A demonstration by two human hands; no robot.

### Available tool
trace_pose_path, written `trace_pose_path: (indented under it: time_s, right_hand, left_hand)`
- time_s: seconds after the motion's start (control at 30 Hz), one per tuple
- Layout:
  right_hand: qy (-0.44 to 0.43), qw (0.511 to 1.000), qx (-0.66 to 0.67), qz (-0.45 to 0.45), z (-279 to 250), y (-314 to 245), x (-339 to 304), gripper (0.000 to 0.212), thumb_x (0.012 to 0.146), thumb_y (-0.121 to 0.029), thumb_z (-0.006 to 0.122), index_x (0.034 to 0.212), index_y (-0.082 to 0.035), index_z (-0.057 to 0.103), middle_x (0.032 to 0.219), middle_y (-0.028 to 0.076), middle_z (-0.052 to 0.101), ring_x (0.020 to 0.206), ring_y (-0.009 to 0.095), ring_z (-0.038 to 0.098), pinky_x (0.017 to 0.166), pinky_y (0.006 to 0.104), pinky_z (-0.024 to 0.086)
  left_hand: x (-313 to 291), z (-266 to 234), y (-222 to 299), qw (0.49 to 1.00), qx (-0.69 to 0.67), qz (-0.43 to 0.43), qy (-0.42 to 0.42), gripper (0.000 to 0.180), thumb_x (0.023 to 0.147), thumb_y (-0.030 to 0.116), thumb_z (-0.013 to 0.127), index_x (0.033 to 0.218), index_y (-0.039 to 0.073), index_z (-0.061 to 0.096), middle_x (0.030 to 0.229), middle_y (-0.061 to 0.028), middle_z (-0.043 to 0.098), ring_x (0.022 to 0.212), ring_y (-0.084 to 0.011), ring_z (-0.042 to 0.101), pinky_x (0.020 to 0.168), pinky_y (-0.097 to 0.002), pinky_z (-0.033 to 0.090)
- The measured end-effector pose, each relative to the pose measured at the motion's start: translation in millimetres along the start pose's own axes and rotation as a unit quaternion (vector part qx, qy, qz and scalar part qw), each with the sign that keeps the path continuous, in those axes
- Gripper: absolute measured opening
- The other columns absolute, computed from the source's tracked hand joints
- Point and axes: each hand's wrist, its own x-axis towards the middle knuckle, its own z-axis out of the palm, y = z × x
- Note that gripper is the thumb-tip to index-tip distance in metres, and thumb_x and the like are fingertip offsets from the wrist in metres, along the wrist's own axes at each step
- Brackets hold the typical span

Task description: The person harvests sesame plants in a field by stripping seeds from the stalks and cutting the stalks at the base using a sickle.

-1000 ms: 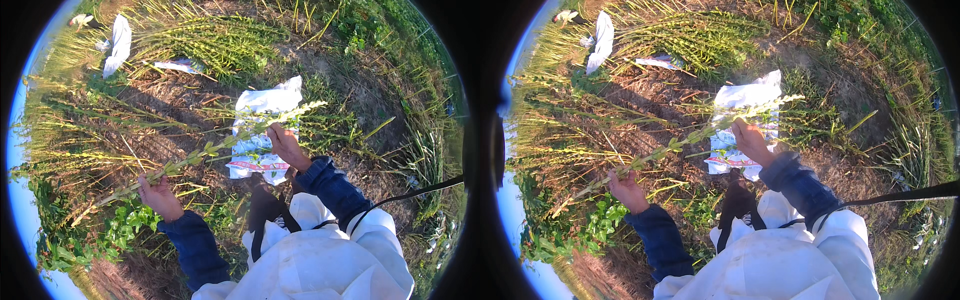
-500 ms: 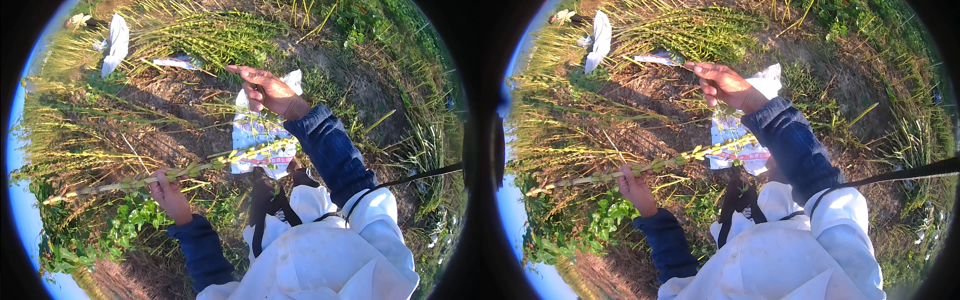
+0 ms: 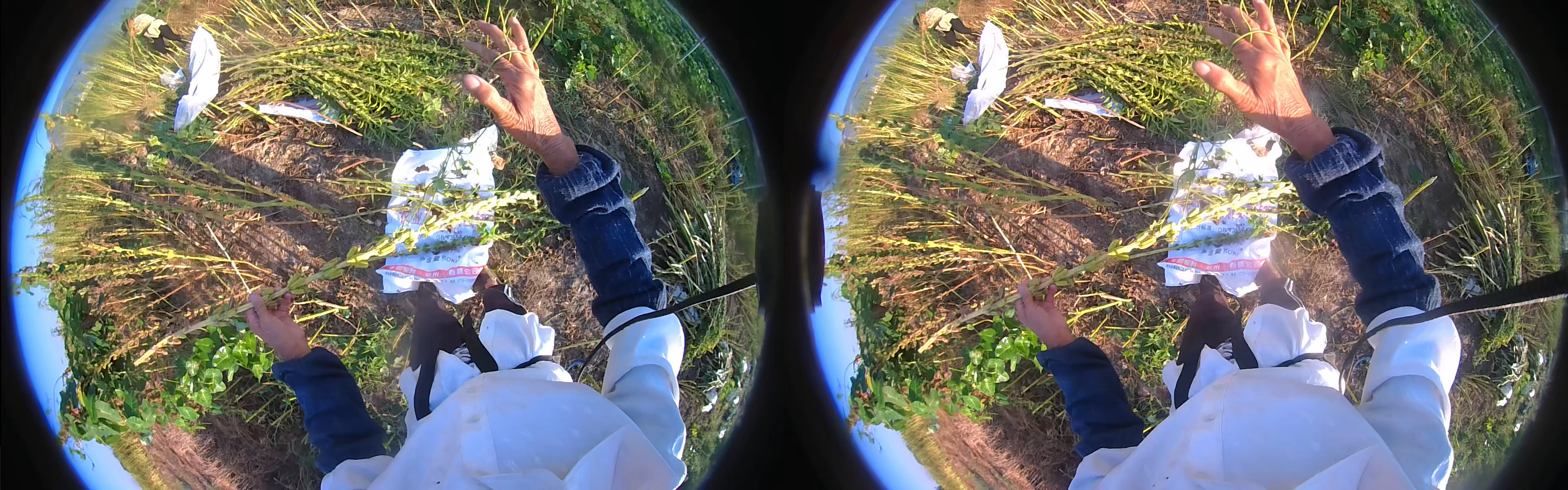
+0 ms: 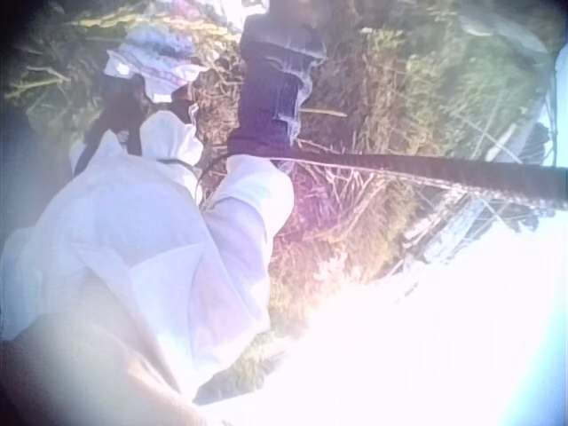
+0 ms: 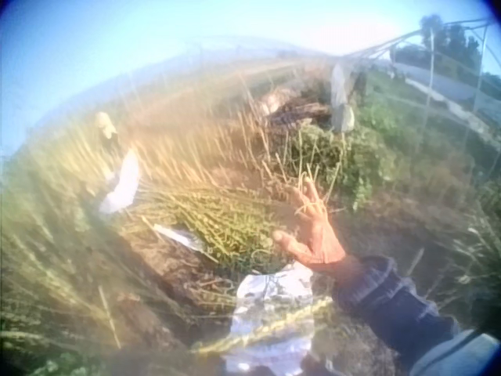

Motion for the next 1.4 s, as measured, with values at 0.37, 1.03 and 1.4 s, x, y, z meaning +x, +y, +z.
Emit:
trace_pose_path:
  time_s: [0.37, 1.03, 1.4]
  right_hand:
    - [-0.130, 0.864, -0.470, 0.123, -118.2, 129.0, -73.8, 0.067, 0.082, -0.023, 0.064, 0.141, -0.014, 0.033, 0.144, 0.012, 0.032, 0.139, 0.029, 0.020, 0.107, 0.0526, 0.022]
    - [-0.396, 0.880, 0.243, 0.104, -34.9, -97.5, -191.3, 0.018, 0.083, -0.022, 0.063, 0.086, -0.005, 0.060, 0.068, 0.012, 0.061, 0.065, 0.032, 0.060, 0.059, 0.0414, 0.045]
    - [-0.162, 0.758, 0.494, 0.393, 17.2, -115.1, -76.1, 0.023, 0.091, -0.023, 0.055, 0.100, -0.003, 0.050, 0.051, 0.001, 0.046, 0.044, 0.013, 0.045, 0.041, 0.0286, 0.032]
  left_hand:
    - [72.9, -72.9, 13.7, 0.992, -0.091, 0.027, 0.087, 0.025, 0.096, 0.022, 0.051, 0.096, -0.002, 0.055, 0.087, -0.0133, 0.061, 0.075, -0.0209, 0.061, 0.066, -0.0343, 0.057]
    - [113.3, 12.0, 26.1, 0.970, -0.240, 0.033, -0.033, 0.029, 0.097, 0.023, 0.047, 0.098, -0.006, 0.053, 0.093, -0.0166, 0.059, 0.085, -0.0251, 0.058, 0.081, -0.0399, 0.054]
    - [87.3, 30.4, 41.3, 0.954, -0.275, 0.005, -0.116, 0.029, 0.095, 0.025, 0.052, 0.099, -0.004, 0.055, 0.095, -0.0156, 0.061, 0.087, -0.0236, 0.059, 0.076, -0.0343, 0.054]
